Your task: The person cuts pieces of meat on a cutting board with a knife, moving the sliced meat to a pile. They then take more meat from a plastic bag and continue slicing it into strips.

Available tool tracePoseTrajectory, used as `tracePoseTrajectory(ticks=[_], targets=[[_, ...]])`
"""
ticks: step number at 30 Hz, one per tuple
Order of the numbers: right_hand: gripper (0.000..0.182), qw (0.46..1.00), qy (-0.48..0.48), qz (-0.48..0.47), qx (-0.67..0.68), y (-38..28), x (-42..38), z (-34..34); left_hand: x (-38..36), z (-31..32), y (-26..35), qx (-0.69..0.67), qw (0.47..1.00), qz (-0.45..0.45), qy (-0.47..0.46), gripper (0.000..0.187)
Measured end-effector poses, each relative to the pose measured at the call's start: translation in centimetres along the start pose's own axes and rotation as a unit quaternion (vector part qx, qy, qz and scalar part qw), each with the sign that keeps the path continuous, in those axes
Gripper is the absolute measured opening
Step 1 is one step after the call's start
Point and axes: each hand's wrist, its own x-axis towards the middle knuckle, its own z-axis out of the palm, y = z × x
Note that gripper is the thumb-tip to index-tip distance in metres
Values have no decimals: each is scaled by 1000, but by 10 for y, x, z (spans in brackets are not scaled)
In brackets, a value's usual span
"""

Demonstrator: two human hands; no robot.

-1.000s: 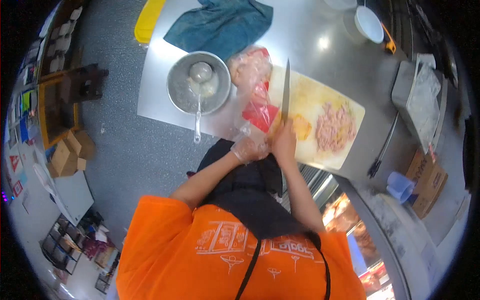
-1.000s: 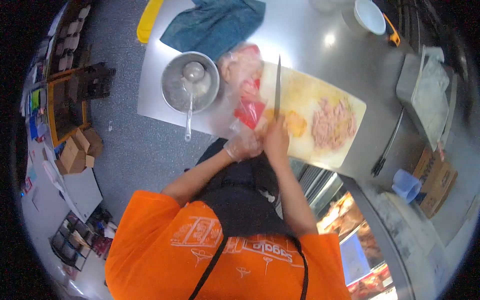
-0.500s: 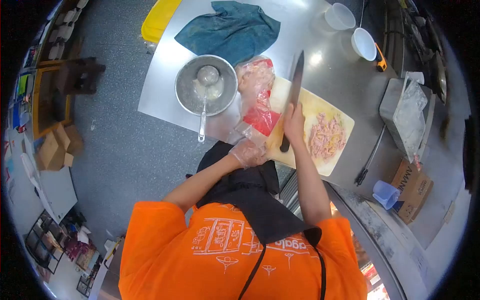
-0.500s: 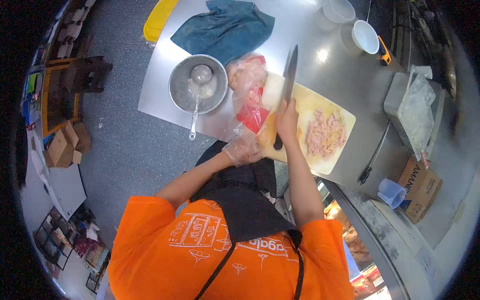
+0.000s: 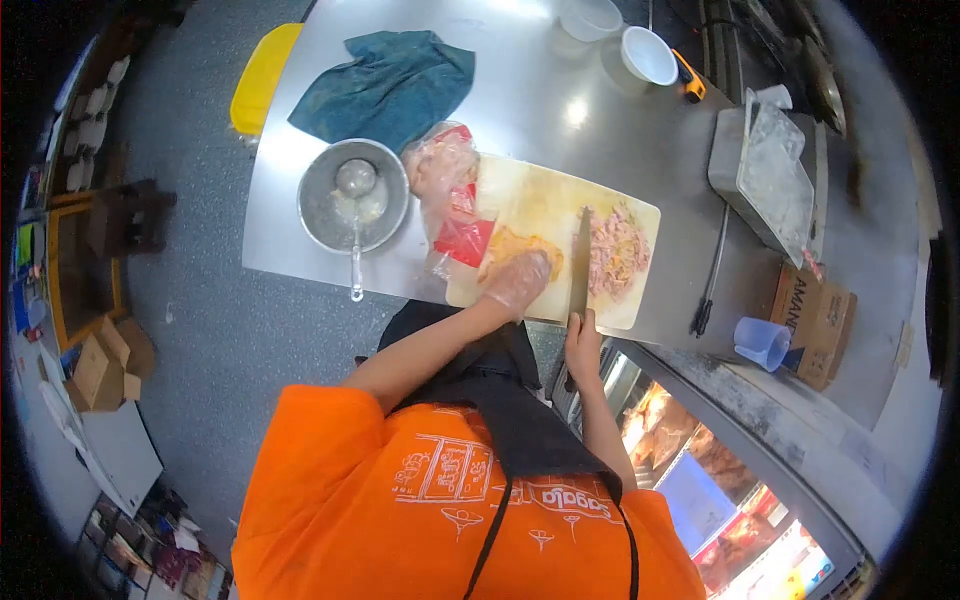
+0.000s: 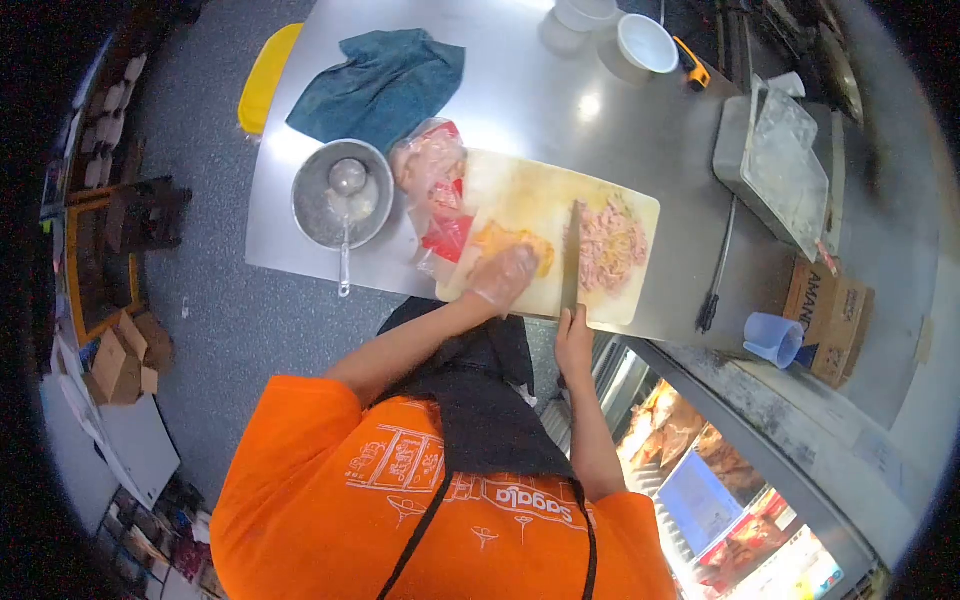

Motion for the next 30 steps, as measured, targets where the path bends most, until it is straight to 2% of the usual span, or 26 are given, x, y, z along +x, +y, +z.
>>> tracePoseTrajectory(ticks=[1,4,5,7,8,10,14,16,17,19,20,23,25,30], targets=[[25,1000,-4,-7,-10,2,-1,-1,9,-2,6,87,992,-69,-56,16],[26,1000,-6,-12,-7,11,-6,-6,8,-24,5,13,995,-71,-71,16],[26,1000,-11,-18,3,13,-7,-6,-5,-13,0,17,995,-67,-74,16],[27,999,-13,-29,23,17,-6,-5,-36,17,-13,-76,997,-6,2,14],[25,999,-15,-33,19,21,-8,-5,-41,11,-12,-69,998,-2,1,14],[23,999,-15,-39,20,31,-13,-7,-45,-7,-3,56,980,17,-189,15],[25,999,-22,-44,22,52,-9,-10,-25,-31,20,76,986,-26,-143,16],[26,998,-21,-44,25,57,-8,-15,-3,-33,28,123,983,36,-134,17],[26,998,-32,-41,39,61,-6,-19,3,-26,34,129,981,40,-138,17],[27,996,-44,-46,60,67,2,-28,15,-1,38,50,994,-73,-63,20],[28,995,-55,-53,62,71,4,-32,15,10,39,60,993,-77,-62,20],[29,991,-79,-88,62,85,19,-39,24,19,40,164,977,-83,-104,20],[28,988,-105,-104,48,96,21,-45,34,1,58,147,961,-162,-168,18],[24,975,-133,-170,48,110,42,-62,37,1,68,124,954,-198,-189,16]])
